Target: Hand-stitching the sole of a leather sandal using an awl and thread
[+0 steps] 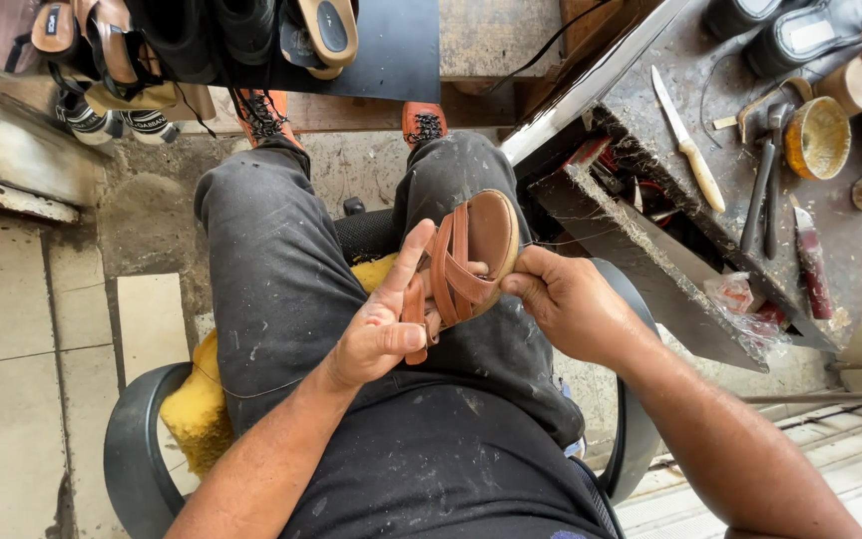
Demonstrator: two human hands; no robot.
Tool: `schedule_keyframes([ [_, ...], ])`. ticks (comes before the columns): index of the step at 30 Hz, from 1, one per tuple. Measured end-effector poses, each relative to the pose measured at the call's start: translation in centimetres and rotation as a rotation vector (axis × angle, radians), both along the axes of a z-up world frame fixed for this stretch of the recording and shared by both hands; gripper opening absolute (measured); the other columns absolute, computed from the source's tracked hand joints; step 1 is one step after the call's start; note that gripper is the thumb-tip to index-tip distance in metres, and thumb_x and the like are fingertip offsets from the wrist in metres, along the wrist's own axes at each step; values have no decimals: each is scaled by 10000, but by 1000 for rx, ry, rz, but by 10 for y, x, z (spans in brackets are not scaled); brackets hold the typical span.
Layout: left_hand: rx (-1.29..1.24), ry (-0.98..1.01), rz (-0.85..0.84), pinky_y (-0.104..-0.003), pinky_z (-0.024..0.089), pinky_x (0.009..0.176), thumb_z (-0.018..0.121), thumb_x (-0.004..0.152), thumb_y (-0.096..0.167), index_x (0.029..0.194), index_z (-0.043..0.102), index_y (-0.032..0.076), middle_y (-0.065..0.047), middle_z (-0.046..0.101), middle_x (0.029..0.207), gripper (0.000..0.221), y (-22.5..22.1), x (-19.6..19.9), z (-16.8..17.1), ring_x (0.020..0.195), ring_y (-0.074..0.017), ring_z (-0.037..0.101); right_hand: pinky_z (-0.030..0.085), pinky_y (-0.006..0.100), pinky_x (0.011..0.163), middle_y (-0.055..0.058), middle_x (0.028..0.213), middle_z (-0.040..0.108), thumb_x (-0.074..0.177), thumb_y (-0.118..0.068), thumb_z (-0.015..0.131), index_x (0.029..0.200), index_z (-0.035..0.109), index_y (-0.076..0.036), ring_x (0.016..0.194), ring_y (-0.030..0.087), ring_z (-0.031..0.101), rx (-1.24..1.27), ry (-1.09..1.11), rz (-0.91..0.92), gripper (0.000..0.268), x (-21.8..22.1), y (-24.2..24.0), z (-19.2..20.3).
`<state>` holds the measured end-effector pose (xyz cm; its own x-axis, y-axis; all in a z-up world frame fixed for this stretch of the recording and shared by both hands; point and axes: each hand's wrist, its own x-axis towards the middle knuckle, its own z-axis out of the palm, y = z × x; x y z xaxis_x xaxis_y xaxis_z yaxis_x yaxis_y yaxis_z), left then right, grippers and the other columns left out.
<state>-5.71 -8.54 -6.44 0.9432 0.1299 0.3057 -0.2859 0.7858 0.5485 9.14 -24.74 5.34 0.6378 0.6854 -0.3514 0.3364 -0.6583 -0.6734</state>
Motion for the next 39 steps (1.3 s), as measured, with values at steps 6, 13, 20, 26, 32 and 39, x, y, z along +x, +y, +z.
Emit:
schedule_keyframes([
  [6,146,51,240,-479,467,1119,800,823,138,1672,46,122,-263,537,1450,1135,9,-18,-1,1317,-359,567,538,412,606,93,697,661,987,-336,704,927,691,-159,666,315,681,181,-207,-24,187,-7,9,-19],
  [13,530,238,589,-370,549,965,852,809,198,1623,257,8,-172,725,1155,1026,24,-16,-30,1076,-219,682,520,434,634,141,727,684,807,-296,876,895,732,-88,696,296,682,397,-130,154,268,12,30,-34],
  [20,520,403,686,-354,595,886,832,811,51,1600,286,12,-170,681,1141,960,25,-21,-39,1023,-229,680,498,434,559,72,672,580,834,-659,753,797,581,-131,645,334,646,265,-626,141,557,28,28,-45],
  [26,1669,468,1271,-578,438,1057,873,687,574,1514,452,6,-274,467,1394,1088,25,-9,77,1241,-478,500,479,362,551,0,573,540,862,-906,515,705,598,-147,548,210,584,-191,-570,185,780,30,39,-9],
  [32,1787,400,801,-602,574,898,831,689,240,1544,460,264,-270,511,1372,932,32,37,67,1200,-506,599,545,396,650,-5,703,633,903,-879,485,810,629,-189,704,217,662,-395,-675,278,711,30,34,29],
  [39,1605,364,716,-590,534,970,812,640,226,1582,388,289,-170,523,1464,1035,53,32,50,1229,-475,609,613,446,749,38,1016,677,770,-445,796,1288,589,-226,907,279,739,-359,-565,389,599,-23,-3,-8],
])
